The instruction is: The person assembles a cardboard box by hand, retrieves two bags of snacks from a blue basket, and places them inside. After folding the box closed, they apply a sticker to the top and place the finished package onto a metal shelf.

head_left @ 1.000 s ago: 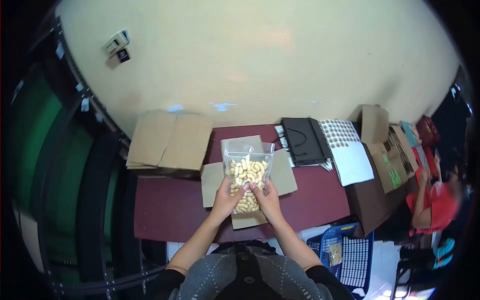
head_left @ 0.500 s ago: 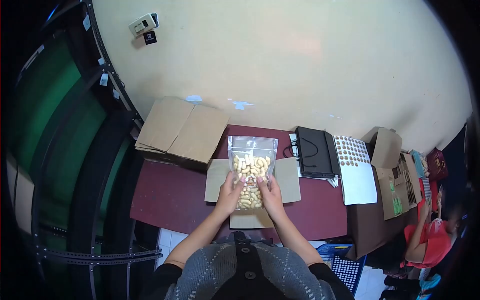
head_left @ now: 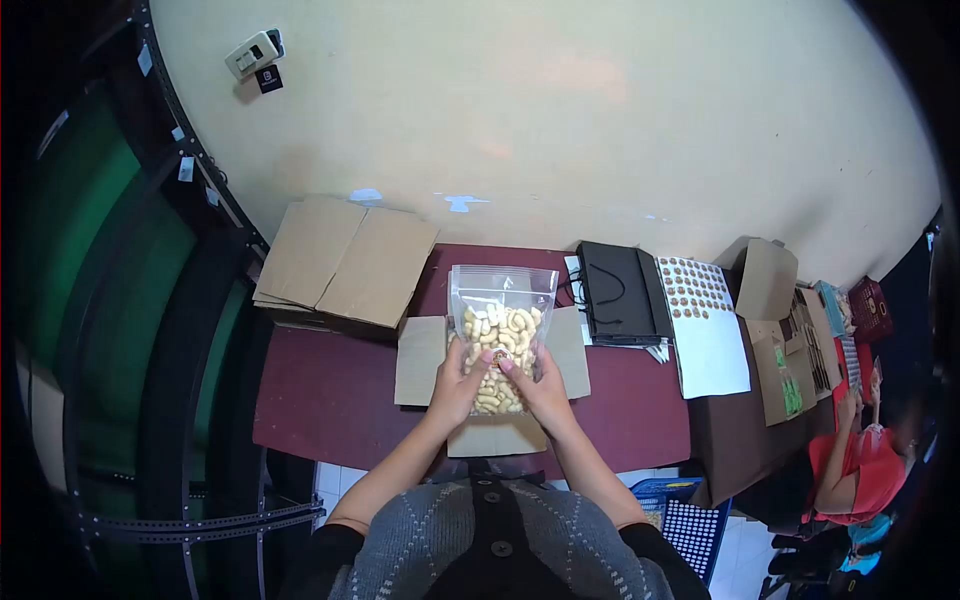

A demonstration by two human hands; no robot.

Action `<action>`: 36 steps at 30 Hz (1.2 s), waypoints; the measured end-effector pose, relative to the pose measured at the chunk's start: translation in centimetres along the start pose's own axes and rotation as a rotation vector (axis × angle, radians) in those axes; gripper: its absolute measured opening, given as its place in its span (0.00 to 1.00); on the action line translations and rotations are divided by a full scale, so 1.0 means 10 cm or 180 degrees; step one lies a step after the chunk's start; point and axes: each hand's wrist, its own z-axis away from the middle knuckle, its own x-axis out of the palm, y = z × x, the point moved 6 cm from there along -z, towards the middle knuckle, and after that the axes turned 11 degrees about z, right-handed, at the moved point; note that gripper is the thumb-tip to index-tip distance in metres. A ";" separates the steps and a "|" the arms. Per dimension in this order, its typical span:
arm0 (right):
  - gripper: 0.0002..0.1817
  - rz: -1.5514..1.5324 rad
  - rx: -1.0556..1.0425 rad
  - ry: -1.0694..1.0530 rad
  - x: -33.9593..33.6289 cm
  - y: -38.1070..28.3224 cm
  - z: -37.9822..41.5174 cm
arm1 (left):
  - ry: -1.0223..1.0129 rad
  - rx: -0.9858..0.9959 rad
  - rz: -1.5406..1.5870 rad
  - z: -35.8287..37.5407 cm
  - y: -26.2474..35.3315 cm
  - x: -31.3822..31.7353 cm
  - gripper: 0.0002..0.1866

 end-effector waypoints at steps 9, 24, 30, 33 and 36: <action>0.32 0.0140 0.0051 -0.0007 -0.04 0.04 -0.01 | 0.0097 0.0053 -0.0475 0.07 0.04 -0.03 0.26; 0.35 0.1022 -0.0570 -0.0063 -0.01 -0.08 0.08 | -0.0146 0.0222 -0.0556 0.15 0.14 0.04 0.28; 0.31 0.0370 -0.0247 0.0011 0.00 -0.06 0.08 | -0.0234 0.0384 -0.0132 0.11 0.20 0.13 0.24; 0.29 0.0242 -0.0091 -0.0052 -0.07 -0.04 0.10 | -0.0318 0.0088 -0.0219 0.09 0.11 0.13 0.24; 0.25 -0.0019 -0.0085 0.0096 -0.12 -0.01 0.07 | -0.0117 -0.0008 -0.0153 0.11 0.12 0.12 0.24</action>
